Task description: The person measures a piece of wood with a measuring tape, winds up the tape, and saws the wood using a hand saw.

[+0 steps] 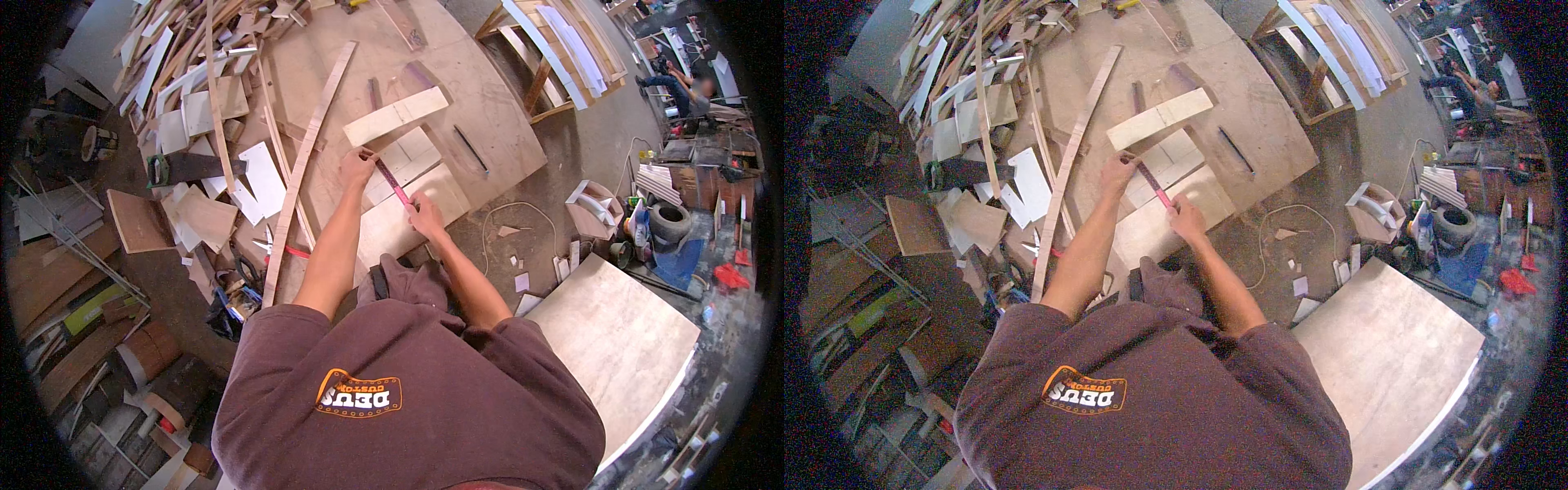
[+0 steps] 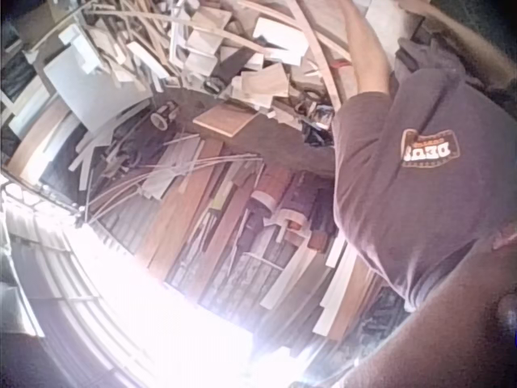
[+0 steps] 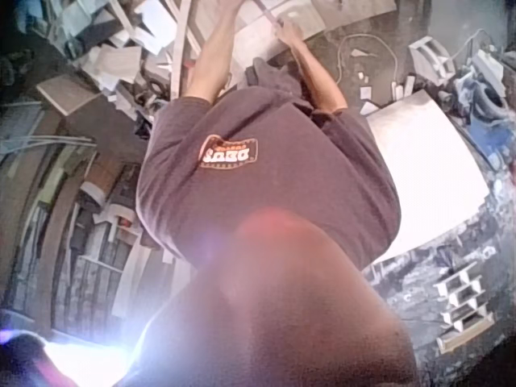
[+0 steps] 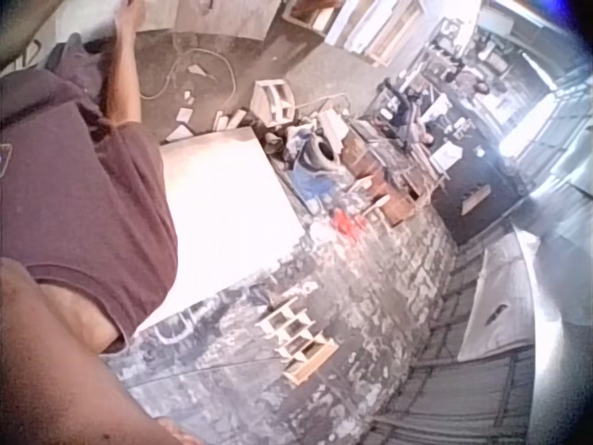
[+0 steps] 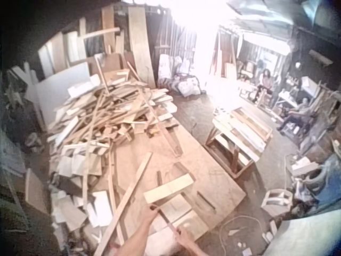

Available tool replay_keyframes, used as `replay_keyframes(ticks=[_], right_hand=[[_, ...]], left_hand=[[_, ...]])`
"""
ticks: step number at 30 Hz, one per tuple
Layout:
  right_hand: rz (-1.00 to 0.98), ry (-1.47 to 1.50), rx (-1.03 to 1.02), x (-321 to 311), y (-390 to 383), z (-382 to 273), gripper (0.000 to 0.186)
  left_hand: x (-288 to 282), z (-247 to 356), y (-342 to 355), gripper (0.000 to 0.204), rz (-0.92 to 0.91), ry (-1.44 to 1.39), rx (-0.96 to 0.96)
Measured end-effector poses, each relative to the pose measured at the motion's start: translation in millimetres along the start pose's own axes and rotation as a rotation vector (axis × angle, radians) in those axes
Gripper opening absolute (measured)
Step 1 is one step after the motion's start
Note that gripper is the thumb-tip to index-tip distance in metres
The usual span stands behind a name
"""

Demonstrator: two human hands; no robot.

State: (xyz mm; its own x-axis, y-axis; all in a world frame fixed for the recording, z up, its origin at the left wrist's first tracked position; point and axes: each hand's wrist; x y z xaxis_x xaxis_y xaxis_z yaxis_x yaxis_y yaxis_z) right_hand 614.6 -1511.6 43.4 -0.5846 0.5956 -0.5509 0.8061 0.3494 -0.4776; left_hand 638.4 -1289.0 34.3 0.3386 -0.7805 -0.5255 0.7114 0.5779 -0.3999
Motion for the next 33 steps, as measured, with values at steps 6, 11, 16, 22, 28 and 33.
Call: replay_keyframes(ticks=[6, 11, 16, 22, 28, 33], right_hand=[[0.078, -0.127, -0.14, 9.8, 7.1, 18.4, 0.014], [0.1, -0.114, -0.154, 17.4, 9.0, 27.5, 0.011], [0.144, -0.078, -0.157, 16.6, 6.4, 26.8, 0.01], [0.109, -0.042, -0.128, 13.3, 3.2, 18.9, 0.012], [0.109, -0.114, -0.153, 9.2, 2.8, 15.1, 0.015], [0.083, -0.137, -0.124, 7.5, 3.5, 14.7, 0.016]], left_hand=[[-2.1, 5.7, 7.1, 0.022, -0.001, 0.069, -0.042], [-3.8, 15.8, -4.1, 0.018, -0.02, 0.061, -0.072], [12.1, 18.2, -24.3, 0.012, 0.209, 0.262, 0.115], [15.9, 6.2, -21.9, 0.011, 0.233, 0.287, 0.181], [12.7, 7.2, -21.1, 0.013, 0.22, 0.279, 0.187], [9.9, 13.5, -23.1, 0.014, 0.132, 0.232, 0.064]])
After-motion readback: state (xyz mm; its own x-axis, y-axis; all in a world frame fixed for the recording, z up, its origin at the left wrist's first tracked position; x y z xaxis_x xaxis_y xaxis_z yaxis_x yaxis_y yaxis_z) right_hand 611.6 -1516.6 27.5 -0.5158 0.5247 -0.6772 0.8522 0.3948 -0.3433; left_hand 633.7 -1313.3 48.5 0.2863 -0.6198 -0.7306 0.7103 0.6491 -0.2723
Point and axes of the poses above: each hand's wrist, its own y-axis towards the middle knuckle, its own x-axis out of the palm, z = x × y, and after that the axes turned 1 degree about -x, right-handed
